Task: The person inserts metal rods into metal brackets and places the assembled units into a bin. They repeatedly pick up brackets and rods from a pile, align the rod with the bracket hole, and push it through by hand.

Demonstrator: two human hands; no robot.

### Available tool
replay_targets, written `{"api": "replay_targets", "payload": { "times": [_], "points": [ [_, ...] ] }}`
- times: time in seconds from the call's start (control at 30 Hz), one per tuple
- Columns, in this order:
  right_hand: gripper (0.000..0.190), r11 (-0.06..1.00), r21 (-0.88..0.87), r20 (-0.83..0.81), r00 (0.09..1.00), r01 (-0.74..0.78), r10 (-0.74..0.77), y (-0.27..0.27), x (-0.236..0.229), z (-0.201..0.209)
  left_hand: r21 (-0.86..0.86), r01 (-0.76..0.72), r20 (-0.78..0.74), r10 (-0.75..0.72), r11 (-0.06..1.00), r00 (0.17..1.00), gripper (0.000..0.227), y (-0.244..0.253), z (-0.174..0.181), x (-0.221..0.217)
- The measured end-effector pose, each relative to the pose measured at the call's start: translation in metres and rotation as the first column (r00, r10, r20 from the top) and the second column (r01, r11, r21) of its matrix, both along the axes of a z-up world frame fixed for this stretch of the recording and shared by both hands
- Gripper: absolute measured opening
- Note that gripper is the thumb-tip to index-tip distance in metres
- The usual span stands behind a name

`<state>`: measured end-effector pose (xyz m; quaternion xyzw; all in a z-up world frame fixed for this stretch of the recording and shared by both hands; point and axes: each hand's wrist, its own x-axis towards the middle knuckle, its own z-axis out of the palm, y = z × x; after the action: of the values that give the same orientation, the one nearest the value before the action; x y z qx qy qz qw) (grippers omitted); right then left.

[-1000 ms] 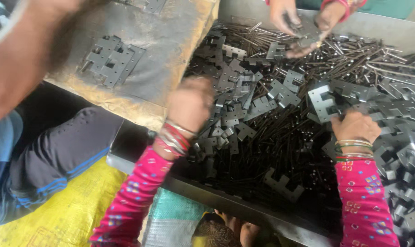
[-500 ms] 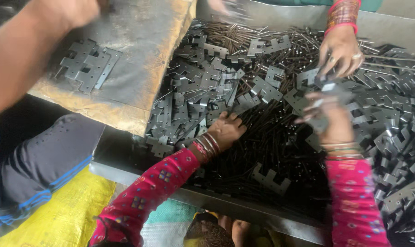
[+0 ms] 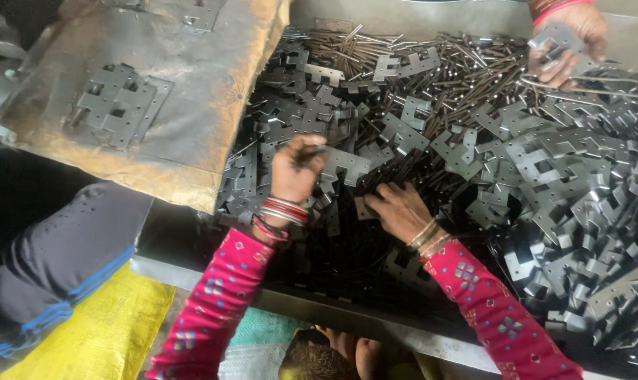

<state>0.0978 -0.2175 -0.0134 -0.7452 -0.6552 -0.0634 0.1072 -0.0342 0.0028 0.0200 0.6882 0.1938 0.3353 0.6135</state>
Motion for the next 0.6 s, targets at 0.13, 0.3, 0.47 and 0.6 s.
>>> {"api": "replay_targets", "payload": {
  "times": [0.13, 0.3, 0.47, 0.6],
  "points": [
    [0.043, 0.979, 0.114, -0.283, 0.95, 0.168, -0.13, 0.0, 0.021, 0.012, -0.581, 0.11, 0.109, -0.057, 0.806, 0.992, 0.046, 0.026, -0.006, -0.001],
    [0.015, 0.811, 0.171, -0.984, 0.055, 0.56, 0.17, -0.03, 0.062, 0.033, -0.673, 0.292, 0.261, -0.152, 0.68, 0.953, 0.065, 0.026, 0.002, -0.006],
    [0.03, 0.866, -0.142, -0.837, -0.525, 0.479, 0.152, -0.034, 0.058, 0.052, -0.607, 0.418, 0.278, -0.312, 0.676, 0.909, 0.06, -0.016, 0.014, 0.001],
    [0.038, 0.892, -0.182, -0.865, -0.499, 0.414, 0.055, -0.01, 0.009, 0.048, 0.041, 0.367, 0.001, -0.367, 0.929, 0.93, 0.059, -0.08, 0.009, -0.002]
  ]
}}
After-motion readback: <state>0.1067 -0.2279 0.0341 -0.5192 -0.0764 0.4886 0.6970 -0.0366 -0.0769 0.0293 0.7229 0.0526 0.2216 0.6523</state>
